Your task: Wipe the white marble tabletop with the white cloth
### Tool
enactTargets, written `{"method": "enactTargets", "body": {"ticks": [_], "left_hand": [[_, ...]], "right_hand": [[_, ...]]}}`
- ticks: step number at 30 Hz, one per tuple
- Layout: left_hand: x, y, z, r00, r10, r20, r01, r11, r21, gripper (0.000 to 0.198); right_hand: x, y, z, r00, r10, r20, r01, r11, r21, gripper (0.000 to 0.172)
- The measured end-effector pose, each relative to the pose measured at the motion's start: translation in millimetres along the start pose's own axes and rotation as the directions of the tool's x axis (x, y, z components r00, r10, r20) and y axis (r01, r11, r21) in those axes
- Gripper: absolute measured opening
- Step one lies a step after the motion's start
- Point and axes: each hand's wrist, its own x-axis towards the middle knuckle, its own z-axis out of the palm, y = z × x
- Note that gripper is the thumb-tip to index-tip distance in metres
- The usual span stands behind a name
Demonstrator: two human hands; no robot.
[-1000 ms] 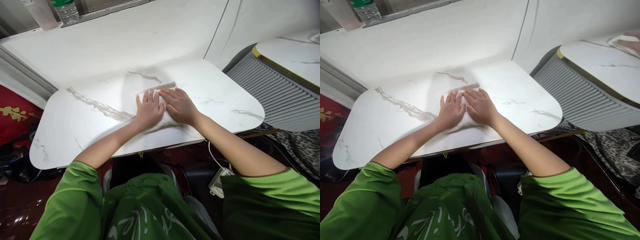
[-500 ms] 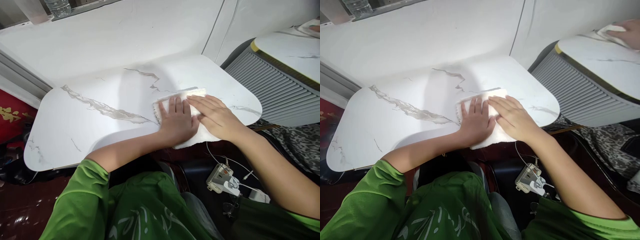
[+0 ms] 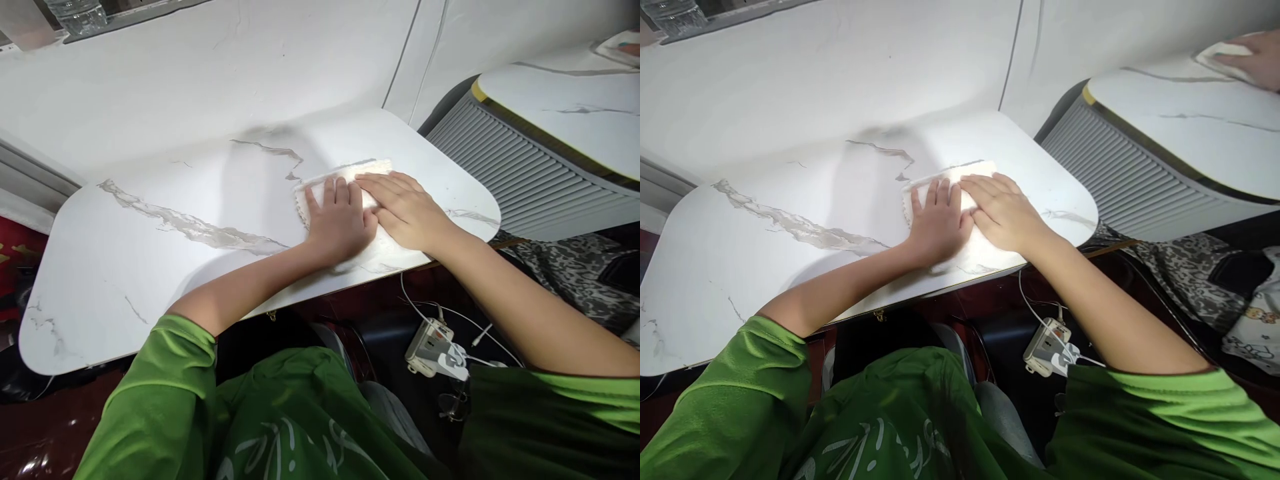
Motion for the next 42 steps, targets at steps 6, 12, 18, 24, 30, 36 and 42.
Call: {"method": "enactTargets", "body": {"ticks": [6,12,18,24,30,36,42], "left_hand": [[36.1,-26.6,-4.4,1.000,-0.025,-0.011,0.025,0.999,-0.029,0.055],[81.9,-62.6,-6.6,0.999,-0.009,-0.040,0.007,0.999,-0.043,0.054],[120.1,-88.8,-12.6,0.999,-0.020,-0.043,0.018,0.998,-0.053,0.054],[146.2,-102.9,-14.6,0.998,-0.032,-0.047,0.027,0.996,-0.090,0.057],[177.2,-119.6,-6.6,0.999,-0.016,-0.031,0.009,0.974,-0.226,0.053],[184.3,-118.5,-14.3,0.996,-0.034,-0.088,0.018,0.983,-0.181,0.048],[181.7,-112.9,-20.2,0.991,-0.077,-0.107,0.065,0.991,-0.117,0.051]], "right_hand": [[43.9,5.6,7.0,0.998,0.038,0.041,-0.038,0.999,-0.005,0.061],[92.2,20.2,18.7,0.999,0.017,0.032,-0.018,0.999,0.035,0.054],[133.1,29.4,24.6,1.000,0.001,0.024,-0.001,1.000,0.030,0.053],[162.0,37.0,31.6,0.999,0.042,-0.017,-0.041,0.999,0.018,0.052],[177.3,34.3,24.2,0.998,0.066,0.021,-0.066,0.998,0.001,0.053],[191.8,36.8,20.8,0.994,0.098,0.041,-0.096,0.995,-0.028,0.047],[197.5,45.5,25.2,0.997,0.063,0.047,-0.061,0.997,-0.037,0.048]]}}
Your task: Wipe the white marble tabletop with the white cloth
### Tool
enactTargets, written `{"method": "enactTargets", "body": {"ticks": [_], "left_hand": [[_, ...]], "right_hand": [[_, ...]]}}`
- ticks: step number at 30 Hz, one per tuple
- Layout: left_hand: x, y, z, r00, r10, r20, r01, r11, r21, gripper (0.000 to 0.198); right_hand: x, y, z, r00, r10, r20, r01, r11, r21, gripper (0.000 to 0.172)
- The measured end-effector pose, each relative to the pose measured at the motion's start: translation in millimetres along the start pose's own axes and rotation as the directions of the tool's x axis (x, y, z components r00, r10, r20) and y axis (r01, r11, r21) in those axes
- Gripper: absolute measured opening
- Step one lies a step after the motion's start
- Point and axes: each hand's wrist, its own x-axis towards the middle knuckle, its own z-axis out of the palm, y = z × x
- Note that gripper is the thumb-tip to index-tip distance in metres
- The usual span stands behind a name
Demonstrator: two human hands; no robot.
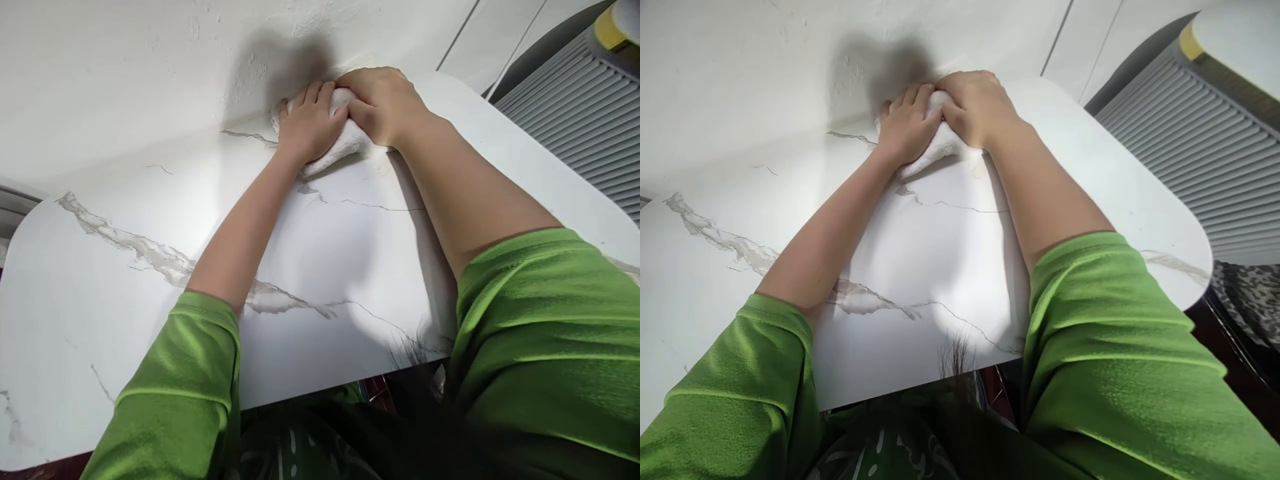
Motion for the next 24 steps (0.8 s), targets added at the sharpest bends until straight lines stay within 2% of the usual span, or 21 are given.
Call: {"method": "enactTargets", "body": {"ticks": [3,8,13,19,24], "left_hand": [[-1.0,0.7,0.5,1.000,0.006,0.001,-0.005,1.000,-0.021,0.049],[-4.8,2.3,3.4,1.000,-0.012,0.010,0.012,1.000,0.010,0.049],[-14.7,1.3,7.1,0.998,-0.023,0.065,0.026,0.999,-0.042,0.051],[-56.4,13.2,1.1,0.996,-0.019,0.082,0.015,0.999,0.047,0.058],[-106.2,33.2,0.5,0.996,0.009,0.085,-0.018,0.994,0.111,0.054]], "right_hand": [[-0.9,-0.5,0.1,1.000,-0.004,-0.009,0.003,1.000,-0.023,0.046],[-2.6,-3.2,-1.1,0.998,0.020,0.065,-0.012,0.994,-0.107,0.046],[-14.2,-1.7,2.8,1.000,-0.012,-0.002,0.012,0.999,0.045,0.052],[-49.5,-8.7,5.8,1.000,-0.020,-0.013,0.022,0.988,0.156,0.055],[-98.7,-16.5,3.7,0.998,-0.055,0.000,0.055,0.986,0.155,0.061]]}}
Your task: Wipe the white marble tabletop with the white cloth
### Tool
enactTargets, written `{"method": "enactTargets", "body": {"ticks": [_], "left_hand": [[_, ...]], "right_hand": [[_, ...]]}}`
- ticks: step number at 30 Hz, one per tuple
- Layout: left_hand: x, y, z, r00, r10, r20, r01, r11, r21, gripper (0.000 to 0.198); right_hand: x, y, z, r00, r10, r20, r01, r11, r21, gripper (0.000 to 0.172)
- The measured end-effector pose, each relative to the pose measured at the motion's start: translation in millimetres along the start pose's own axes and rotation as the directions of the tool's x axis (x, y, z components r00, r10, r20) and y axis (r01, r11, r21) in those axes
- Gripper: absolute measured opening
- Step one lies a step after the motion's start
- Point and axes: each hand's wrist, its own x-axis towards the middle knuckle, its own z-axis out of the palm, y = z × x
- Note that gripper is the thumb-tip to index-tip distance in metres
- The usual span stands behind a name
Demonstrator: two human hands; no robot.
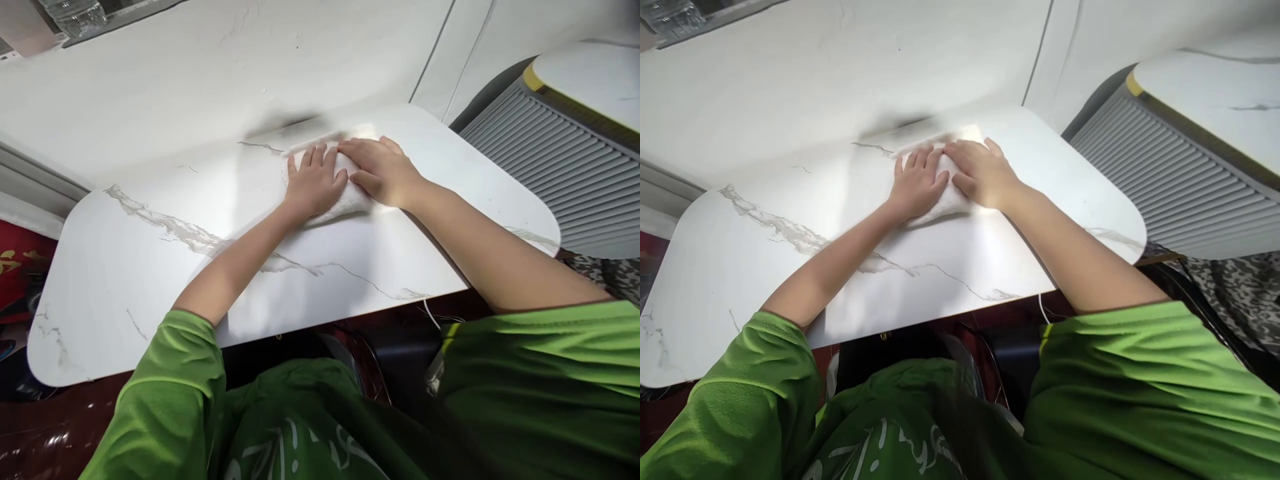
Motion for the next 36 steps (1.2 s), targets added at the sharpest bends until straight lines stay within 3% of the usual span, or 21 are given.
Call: {"method": "enactTargets", "body": {"ticks": [8,14,20,28,36], "left_hand": [[-86.7,55.8,11.6,0.999,0.027,0.026,-0.027,0.999,0.024,0.056],[-116.8,95.2,23.8,0.991,0.127,-0.033,-0.125,0.990,0.062,0.059],[-117.8,123.6,33.7,0.979,0.170,-0.114,-0.160,0.983,0.093,0.057],[-97.3,143.6,34.9,0.984,0.178,-0.015,-0.176,0.982,0.062,0.061],[-74.6,162.1,34.5,0.976,0.217,0.028,-0.215,0.975,-0.057,0.064]], "right_hand": [[-103.3,-20.2,-15.0,0.999,-0.048,-0.006,0.048,0.998,-0.046,0.057],[-161.6,-3.8,-25.2,0.994,-0.078,-0.073,0.078,0.997,-0.008,0.056],[-185.2,17.0,-33.9,0.989,-0.105,-0.103,0.104,0.994,-0.023,0.063],[-193.2,38.8,-40.0,0.990,-0.059,-0.128,0.055,0.998,-0.035,0.061],[-195.4,88.0,-40.3,0.980,-0.058,-0.189,0.047,0.997,-0.063,0.058]]}}
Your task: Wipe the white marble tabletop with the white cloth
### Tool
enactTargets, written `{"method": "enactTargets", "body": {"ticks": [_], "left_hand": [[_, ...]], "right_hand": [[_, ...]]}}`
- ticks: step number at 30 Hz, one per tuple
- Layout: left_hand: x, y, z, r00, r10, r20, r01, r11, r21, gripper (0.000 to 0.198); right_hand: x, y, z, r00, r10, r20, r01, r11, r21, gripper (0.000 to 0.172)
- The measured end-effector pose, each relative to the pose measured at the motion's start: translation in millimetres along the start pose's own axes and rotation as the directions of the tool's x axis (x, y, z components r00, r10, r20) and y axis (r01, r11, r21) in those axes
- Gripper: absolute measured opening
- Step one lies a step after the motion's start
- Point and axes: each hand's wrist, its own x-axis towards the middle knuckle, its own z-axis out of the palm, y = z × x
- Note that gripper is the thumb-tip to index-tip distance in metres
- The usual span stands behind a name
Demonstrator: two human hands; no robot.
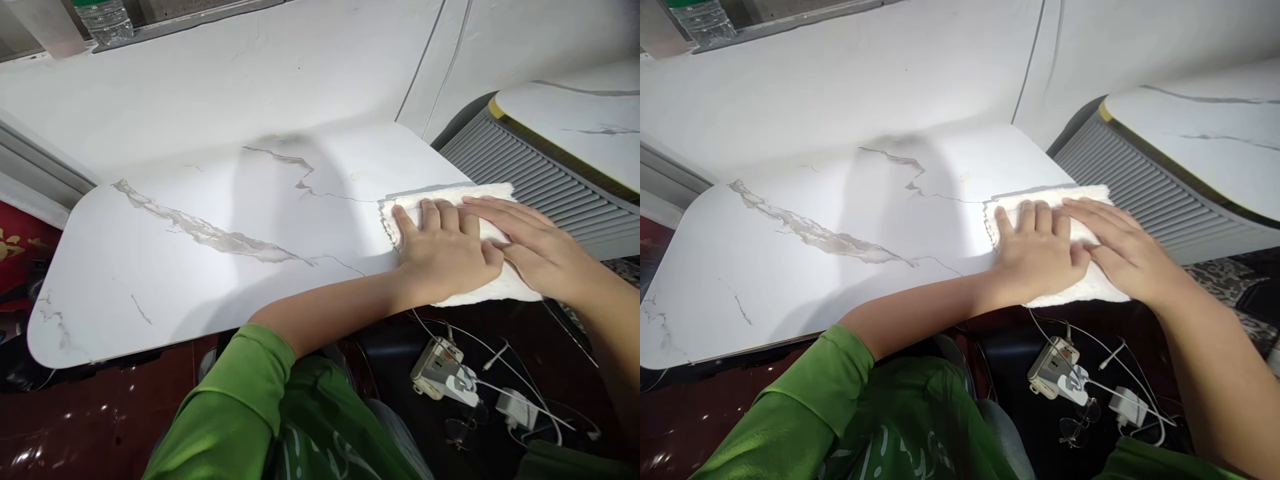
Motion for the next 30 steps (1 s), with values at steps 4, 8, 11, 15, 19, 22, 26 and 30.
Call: {"method": "enactTargets", "body": {"ticks": [4,8,11,15,19,22,26,30], "left_hand": [[6.9,1.9,2.3,1.000,0.008,-0.029,-0.010,0.997,-0.081,0.063],[13.4,1.4,5.3,1.000,0.005,-0.027,-0.008,0.994,-0.107,0.061],[21.6,0.8,8.5,0.999,-0.029,-0.042,0.023,0.993,-0.118,0.059],[31.8,-1.3,10.3,0.995,-0.060,-0.085,0.052,0.994,-0.097,0.058],[39.9,-5.5,8.4,0.992,-0.088,-0.089,0.081,0.994,-0.074,0.057],[46.5,-10.3,6.7,0.992,-0.096,-0.088,0.091,0.994,-0.055,0.056],[56.3,-18.9,5.0,0.993,-0.085,-0.085,0.082,0.996,-0.033,0.060],[67.1,-29.7,3.0,0.990,-0.109,-0.094,0.108,0.994,-0.015,0.056]], "right_hand": [[2.5,12.3,-1.7,0.999,-0.032,0.022,0.032,0.999,-0.015,0.058],[8.0,14.3,-3.7,0.998,0.015,0.058,-0.014,1.000,-0.024,0.058],[15.6,15.5,-4.9,0.989,0.108,0.103,-0.103,0.994,-0.047,0.059],[30.0,14.9,-6.9,0.945,0.270,0.187,-0.253,0.961,-0.109,0.063],[45.0,11.7,-7.7,0.906,0.357,0.229,-0.330,0.932,-0.149,0.065],[56.2,10.0,-7.2,0.897,0.368,0.246,-0.342,0.929,-0.143,0.066],[71.2,10.0,-5.0,0.889,0.379,0.256,-0.351,0.924,-0.151,0.067],[86.0,11.5,-0.5,0.895,0.375,0.242,-0.341,0.924,-0.172,0.066]]}}
